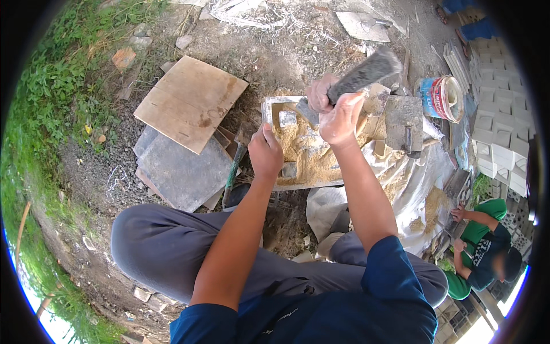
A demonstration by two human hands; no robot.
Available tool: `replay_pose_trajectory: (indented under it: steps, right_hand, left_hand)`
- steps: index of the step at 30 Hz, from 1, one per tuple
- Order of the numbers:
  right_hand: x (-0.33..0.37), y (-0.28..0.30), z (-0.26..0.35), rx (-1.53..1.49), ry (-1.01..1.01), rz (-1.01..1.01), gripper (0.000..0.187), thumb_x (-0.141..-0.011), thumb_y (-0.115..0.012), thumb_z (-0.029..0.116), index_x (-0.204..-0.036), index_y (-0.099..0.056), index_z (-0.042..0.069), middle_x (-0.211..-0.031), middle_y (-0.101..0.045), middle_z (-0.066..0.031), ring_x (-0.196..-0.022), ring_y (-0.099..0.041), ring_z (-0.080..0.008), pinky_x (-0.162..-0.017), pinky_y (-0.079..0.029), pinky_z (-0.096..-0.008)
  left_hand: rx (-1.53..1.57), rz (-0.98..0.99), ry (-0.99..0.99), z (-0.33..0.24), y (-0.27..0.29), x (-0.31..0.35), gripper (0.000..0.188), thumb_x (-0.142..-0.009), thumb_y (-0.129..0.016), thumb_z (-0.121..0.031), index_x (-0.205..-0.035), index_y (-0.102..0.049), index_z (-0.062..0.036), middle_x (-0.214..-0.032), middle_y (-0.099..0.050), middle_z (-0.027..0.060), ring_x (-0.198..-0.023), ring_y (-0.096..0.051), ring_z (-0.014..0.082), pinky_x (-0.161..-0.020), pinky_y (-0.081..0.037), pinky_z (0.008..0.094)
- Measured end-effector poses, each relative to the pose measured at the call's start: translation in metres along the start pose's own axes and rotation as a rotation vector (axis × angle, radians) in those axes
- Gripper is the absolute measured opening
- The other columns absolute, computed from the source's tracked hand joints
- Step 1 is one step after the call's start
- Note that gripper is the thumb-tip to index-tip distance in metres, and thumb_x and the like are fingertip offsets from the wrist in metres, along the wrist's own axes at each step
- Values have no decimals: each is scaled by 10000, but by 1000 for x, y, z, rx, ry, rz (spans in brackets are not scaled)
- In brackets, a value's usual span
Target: The person uses a long-handled chisel to scrape and remove excess material from the interior of a square concrete or stone mold while sitting outdoors in a construction area.
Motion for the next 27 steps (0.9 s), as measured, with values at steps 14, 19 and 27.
replay_pose_trajectory:
  steps: [14,19,27]
  right_hand:
    - [13,21,13,-258,84,85,747,-874,-343,834,-711,-404,108,-586,-316,40,-504,-251,-88,-468,-185,-272]
    - [1,5,11,-161,-1,3,706,-900,-421,769,-692,-359,98,-592,-306,42,-515,-276,-89,-476,-198,-262]
    - [1,-4,-1,-120,-23,114,682,-943,-401,722,-685,-340,93,-609,-329,21,-535,-295,-91,-485,-222,-257]
  left_hand:
    - [54,-83,-86,-17,2,-2,496,-1065,-376,-305,-804,-573,68,-691,-572,292,-683,-552,507,-601,-397,528]
    - [29,-88,-70,-13,5,-7,486,-1065,-381,-300,-814,-578,67,-677,-565,285,-668,-549,502,-594,-398,522]
    - [39,-79,-69,-9,6,1,469,-1063,-382,-289,-839,-591,66,-681,-569,283,-659,-560,484,-594,-406,515]
Point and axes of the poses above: each hand's wrist, its own x-axis away from the middle knuckle, its own y-axis out of the back of the hand, z = x × y, the point moved 10 cm from there along -x, towards the middle knuckle
